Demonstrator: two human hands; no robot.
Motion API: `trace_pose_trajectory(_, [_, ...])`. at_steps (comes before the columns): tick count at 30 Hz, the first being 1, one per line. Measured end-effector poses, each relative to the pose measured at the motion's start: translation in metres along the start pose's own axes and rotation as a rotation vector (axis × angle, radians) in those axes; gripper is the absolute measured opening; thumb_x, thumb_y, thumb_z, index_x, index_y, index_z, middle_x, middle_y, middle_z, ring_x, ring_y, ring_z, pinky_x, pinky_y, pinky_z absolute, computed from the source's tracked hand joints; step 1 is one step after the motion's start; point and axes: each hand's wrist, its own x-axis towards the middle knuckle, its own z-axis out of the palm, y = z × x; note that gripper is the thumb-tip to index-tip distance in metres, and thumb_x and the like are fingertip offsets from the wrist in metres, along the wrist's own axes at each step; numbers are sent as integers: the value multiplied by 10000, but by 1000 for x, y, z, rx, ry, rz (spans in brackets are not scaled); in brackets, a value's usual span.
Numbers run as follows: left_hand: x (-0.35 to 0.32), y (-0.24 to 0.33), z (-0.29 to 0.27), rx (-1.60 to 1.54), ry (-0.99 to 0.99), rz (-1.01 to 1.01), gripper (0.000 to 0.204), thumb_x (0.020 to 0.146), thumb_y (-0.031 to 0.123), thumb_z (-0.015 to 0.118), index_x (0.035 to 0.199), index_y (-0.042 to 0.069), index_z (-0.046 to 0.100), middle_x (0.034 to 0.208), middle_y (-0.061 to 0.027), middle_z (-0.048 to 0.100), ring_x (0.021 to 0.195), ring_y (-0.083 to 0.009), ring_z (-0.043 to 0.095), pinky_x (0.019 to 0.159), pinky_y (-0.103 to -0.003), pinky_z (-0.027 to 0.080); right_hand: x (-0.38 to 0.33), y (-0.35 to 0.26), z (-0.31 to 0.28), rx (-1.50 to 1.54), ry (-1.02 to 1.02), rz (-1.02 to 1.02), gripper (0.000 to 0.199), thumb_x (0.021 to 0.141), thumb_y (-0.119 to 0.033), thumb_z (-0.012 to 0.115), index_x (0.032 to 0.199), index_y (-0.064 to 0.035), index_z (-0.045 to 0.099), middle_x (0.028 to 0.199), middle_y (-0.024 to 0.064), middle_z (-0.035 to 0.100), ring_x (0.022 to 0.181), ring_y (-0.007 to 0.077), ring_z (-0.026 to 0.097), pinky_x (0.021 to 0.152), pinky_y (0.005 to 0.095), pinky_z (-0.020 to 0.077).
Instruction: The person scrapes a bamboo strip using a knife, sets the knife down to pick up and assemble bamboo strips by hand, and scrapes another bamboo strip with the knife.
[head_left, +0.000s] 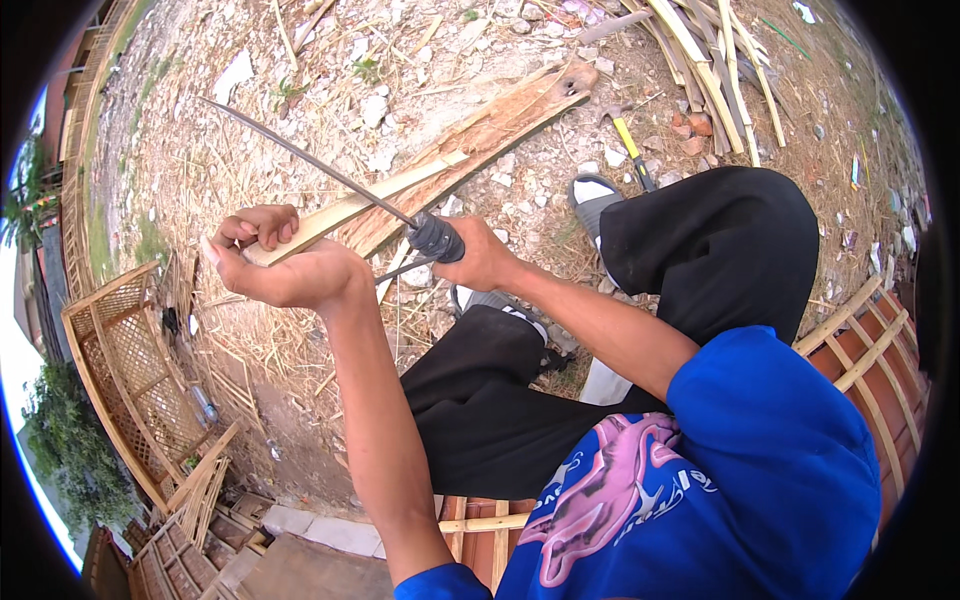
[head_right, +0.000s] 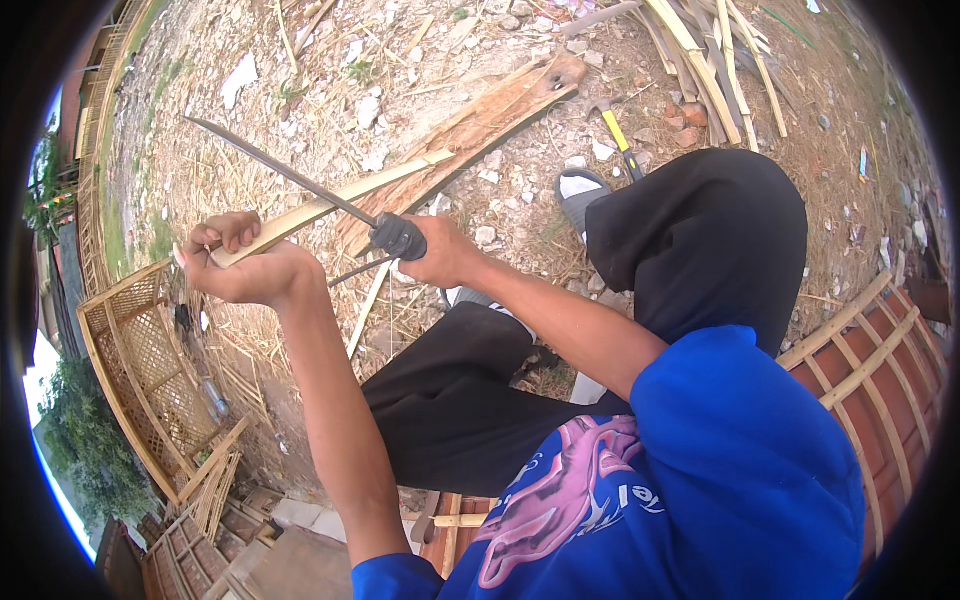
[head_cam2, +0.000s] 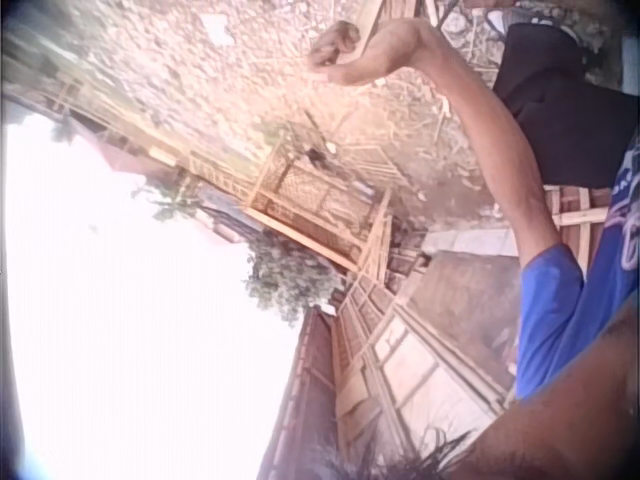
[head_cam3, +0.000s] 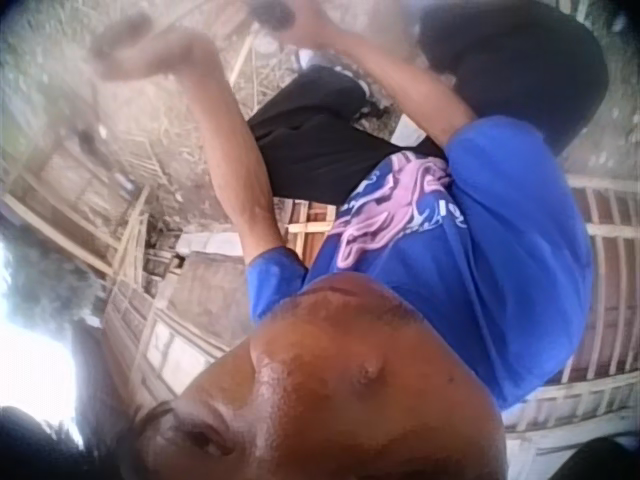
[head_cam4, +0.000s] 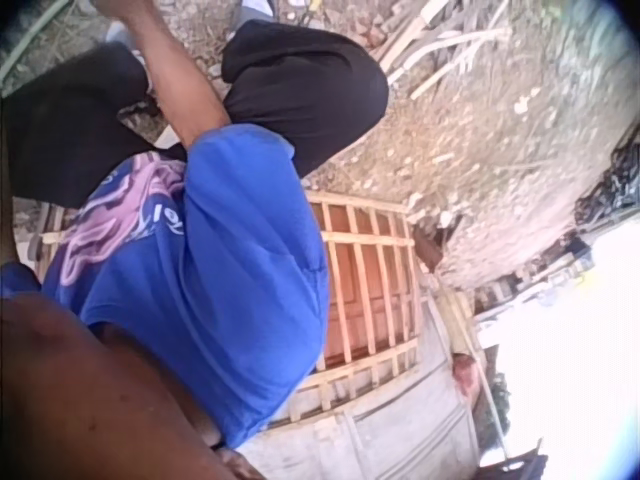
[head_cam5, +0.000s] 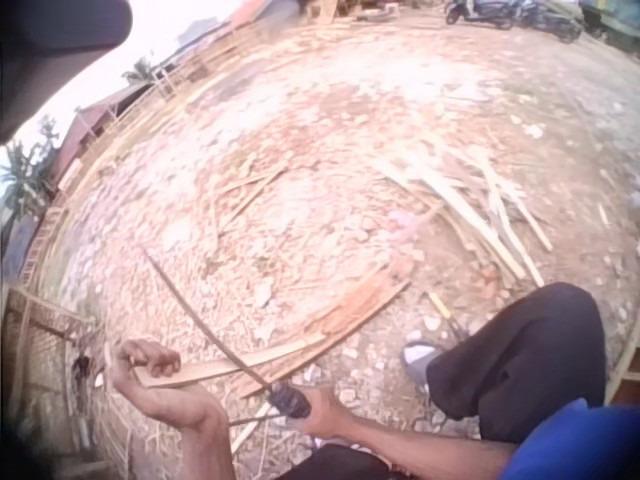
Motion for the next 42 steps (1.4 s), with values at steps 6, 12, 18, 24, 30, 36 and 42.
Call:
trace_pose_trajectory(6, [-13, 11, -2, 79, 117, -53, 380, 959, 395, 369, 686, 139, 304, 583, 19, 276, 563, -99, 265, 552, -255, 232, -11, 28, -9, -56, -20, -84, 257, 645, -107, 679, 881, -25, 618, 688, 103, 626, 594, 179, 536, 614, 317, 467])
trace_pose_trajectory(12, [4, 0, -14, 87, 202, -9, 372, 974, 380, 353, 703, 127, 322, 624, 15, 283, 584, -113, 279, 577, -274, 258, -22, 13, 7, -29, 21, -25, 308, 665, -129, 687, 954, -36, 639, 731, 150, 655, 649, 279, 623, 659, 349, 501])
trace_pose_trajectory(18, [5, -6, -24, 38, 92, -1, 305, 980, 304, 347, 748, 106, 349, 697, 4, 309, 650, -103, 296, 599, -270, 279, -6, -46, 5, -44, -129, -29, 317, 670, -135, 684, 948, -1, 616, 759, 166, 656, 656, 253, 612, 666, 356, 487])
trace_pose_trajectory(24, [4, -9, -20, 102, 93, 26, 313, 986, 308, 345, 770, 83, 354, 694, -12, 343, 625, -100, 296, 571, -262, 273, -21, 82, -41, -325, 89, 414, 312, 692, -211, 636, 921, 2, 648, 807, 212, 667, 764, 359, 652, 707, 409, 500])
trace_pose_trajectory(30, [-4, -3, -7, 136, -23, 66, 280, 987, 270, 336, 759, 108, 339, 681, 8, 316, 623, -103, 294, 598, -260, 294, -53, 124, -78, -453, 61, 570, 353, 675, -262, 681, 888, 16, 639, 766, 214, 653, 721, 369, 624, 723, 411, 494])
trace_pose_trajectory(36, [1, -11, 1, 148, 20, 84, 321, 982, 310, 337, 751, 86, 345, 657, -7, 321, 603, -114, 301, 568, -272, 277, 4, 38, -22, -96, 20, 167, 310, 682, -181, 682, 934, -7, 638, 781, 141, 661, 694, 209, 598, 691, 351, 487])
trace_pose_trajectory(42, [-1, -4, 2, 50, 54, -23, 290, 982, 293, 371, 760, 110, 331, 708, 8, 315, 637, -97, 321, 640, -270, 346, 10, -21, 5, 122, -67, -210, 303, 633, -125, 708, 907, -24, 624, 707, 92, 613, 602, 170, 540, 619, 312, 466])
